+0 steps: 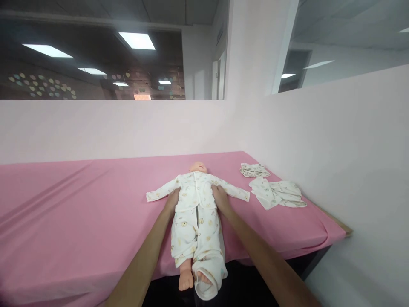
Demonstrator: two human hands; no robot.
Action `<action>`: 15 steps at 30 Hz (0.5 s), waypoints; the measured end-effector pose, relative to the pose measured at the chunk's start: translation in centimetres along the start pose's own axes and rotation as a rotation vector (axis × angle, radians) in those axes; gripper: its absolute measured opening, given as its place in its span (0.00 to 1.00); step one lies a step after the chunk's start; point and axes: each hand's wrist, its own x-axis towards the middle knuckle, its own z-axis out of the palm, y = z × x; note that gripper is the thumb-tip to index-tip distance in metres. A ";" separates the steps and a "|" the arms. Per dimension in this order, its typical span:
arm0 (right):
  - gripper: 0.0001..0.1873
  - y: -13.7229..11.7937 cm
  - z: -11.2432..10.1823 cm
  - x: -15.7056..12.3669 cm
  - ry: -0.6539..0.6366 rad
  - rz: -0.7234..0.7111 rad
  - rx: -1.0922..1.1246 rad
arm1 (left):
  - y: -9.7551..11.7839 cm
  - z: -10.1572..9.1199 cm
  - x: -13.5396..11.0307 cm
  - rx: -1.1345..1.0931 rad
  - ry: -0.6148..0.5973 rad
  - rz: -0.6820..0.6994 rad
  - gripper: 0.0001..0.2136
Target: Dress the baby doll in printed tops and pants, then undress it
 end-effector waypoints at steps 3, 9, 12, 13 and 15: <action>0.16 -1.4 -1.7 1.0 -0.027 -0.027 -0.233 | -0.2 -0.1 0.0 -0.021 -0.013 0.006 0.15; 0.15 -7.1 -1.0 4.1 -0.029 -0.162 -0.575 | -1.3 -0.2 0.8 -0.041 -0.008 0.034 0.15; 0.18 -9.5 1.7 5.0 -0.079 -0.218 -0.689 | -1.8 -0.1 1.1 -0.052 -0.015 0.053 0.16; 0.18 -10.1 2.7 5.2 -0.096 -0.226 -0.726 | -1.9 -0.1 1.2 -0.054 -0.016 0.056 0.16; 0.18 -10.8 4.3 5.5 -0.125 -0.234 -0.787 | -2.1 -0.1 1.2 -0.056 -0.020 0.057 0.16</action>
